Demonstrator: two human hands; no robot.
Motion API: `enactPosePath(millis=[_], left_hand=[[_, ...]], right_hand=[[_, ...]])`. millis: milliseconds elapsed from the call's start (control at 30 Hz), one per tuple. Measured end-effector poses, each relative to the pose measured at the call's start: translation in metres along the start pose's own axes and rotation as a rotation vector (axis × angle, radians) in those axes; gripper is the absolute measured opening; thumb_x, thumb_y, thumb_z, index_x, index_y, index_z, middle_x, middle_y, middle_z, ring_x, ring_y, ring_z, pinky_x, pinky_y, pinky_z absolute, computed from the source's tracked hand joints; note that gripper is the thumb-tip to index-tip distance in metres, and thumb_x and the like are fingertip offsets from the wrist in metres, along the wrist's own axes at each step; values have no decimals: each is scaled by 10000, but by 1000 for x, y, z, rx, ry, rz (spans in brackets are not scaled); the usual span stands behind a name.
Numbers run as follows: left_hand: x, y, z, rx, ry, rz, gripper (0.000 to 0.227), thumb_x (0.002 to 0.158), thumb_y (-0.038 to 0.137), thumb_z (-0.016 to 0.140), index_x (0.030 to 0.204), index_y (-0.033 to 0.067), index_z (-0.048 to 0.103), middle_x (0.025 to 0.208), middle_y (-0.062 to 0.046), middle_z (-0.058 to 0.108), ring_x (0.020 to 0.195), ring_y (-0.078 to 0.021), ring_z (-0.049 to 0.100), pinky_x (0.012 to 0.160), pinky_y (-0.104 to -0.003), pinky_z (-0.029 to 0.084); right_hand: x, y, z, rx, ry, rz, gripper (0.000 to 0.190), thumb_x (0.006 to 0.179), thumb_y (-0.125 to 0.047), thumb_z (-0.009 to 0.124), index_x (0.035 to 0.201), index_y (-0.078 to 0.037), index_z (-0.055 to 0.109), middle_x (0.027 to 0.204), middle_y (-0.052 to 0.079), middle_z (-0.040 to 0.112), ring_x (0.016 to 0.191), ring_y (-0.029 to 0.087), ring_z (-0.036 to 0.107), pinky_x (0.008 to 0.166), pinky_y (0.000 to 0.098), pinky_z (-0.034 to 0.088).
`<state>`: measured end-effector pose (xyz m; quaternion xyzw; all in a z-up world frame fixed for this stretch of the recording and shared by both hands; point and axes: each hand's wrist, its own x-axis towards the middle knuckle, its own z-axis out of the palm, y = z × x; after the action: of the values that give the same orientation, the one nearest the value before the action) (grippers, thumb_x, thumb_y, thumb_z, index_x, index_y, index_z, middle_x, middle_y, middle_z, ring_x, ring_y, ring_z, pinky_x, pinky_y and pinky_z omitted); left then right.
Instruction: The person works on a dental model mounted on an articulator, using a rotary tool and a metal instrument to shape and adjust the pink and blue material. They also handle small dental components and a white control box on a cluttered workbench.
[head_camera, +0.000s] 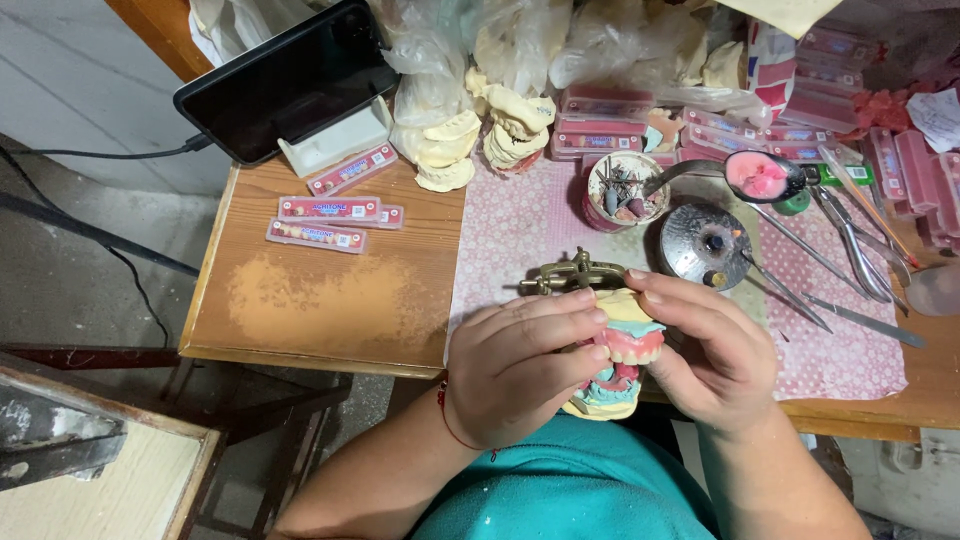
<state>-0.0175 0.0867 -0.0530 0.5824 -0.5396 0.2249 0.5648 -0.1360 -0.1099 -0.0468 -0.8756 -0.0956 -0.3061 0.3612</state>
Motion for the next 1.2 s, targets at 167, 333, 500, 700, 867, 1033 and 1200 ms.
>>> enactPosePath(millis=[167,333,500,700,867,1033,1200], left_hand=[[0,-1,0,26,4,14,124,1079,96,578,1072,130,697,1178,-59,729,1111,-290,795,917,-372,673],[-1,-1,0,36,-9,15,111,1085,106,569,1081,131,677,1182,-65,734,1123,-305,795,897,-372,660],[-2,-2,-1,38,-28,16,117,1090,114,553,1095,128,669,1193,-77,738,1134,-312,792,921,-378,649],[-3,-1,-2,49,-40,-20,108,1088,125,568,1094,145,674,1201,-51,740,1147,-296,792,898,-354,637],[-4,-1,-3,19,-53,-9,112,1097,110,538,1118,115,648,1213,-98,729,1158,-338,783,922,-405,651],[-2,1,-3,64,-37,7,102,1083,84,557,1108,105,654,1207,-92,727,1141,-331,789,910,-392,657],[-3,0,-4,99,-49,38,67,1078,74,578,1124,79,627,1205,-112,716,1137,-340,788,928,-404,654]], right_hand=[[2,-2,0,-20,-6,1,333,958,-172,653,1194,61,628,1277,315,674,1183,382,740,1073,422,613],[0,1,0,-23,-17,2,336,956,-168,661,1205,55,628,1284,312,671,1190,384,739,1079,422,606],[0,1,0,-42,-25,12,336,963,-180,658,1215,39,627,1295,305,674,1192,372,740,1079,410,598],[1,2,0,-30,-35,2,332,965,-171,652,1212,49,625,1286,311,674,1190,377,739,1077,415,602],[3,2,-1,-29,-65,-21,333,979,-178,634,1231,38,615,1294,310,670,1211,388,730,1084,430,599],[3,3,-2,-23,-73,-24,332,969,-159,648,1228,46,618,1301,316,665,1214,392,728,1087,429,599],[4,1,-1,-46,-77,-28,341,965,-176,655,1225,42,623,1297,311,671,1209,388,730,1082,425,595]])
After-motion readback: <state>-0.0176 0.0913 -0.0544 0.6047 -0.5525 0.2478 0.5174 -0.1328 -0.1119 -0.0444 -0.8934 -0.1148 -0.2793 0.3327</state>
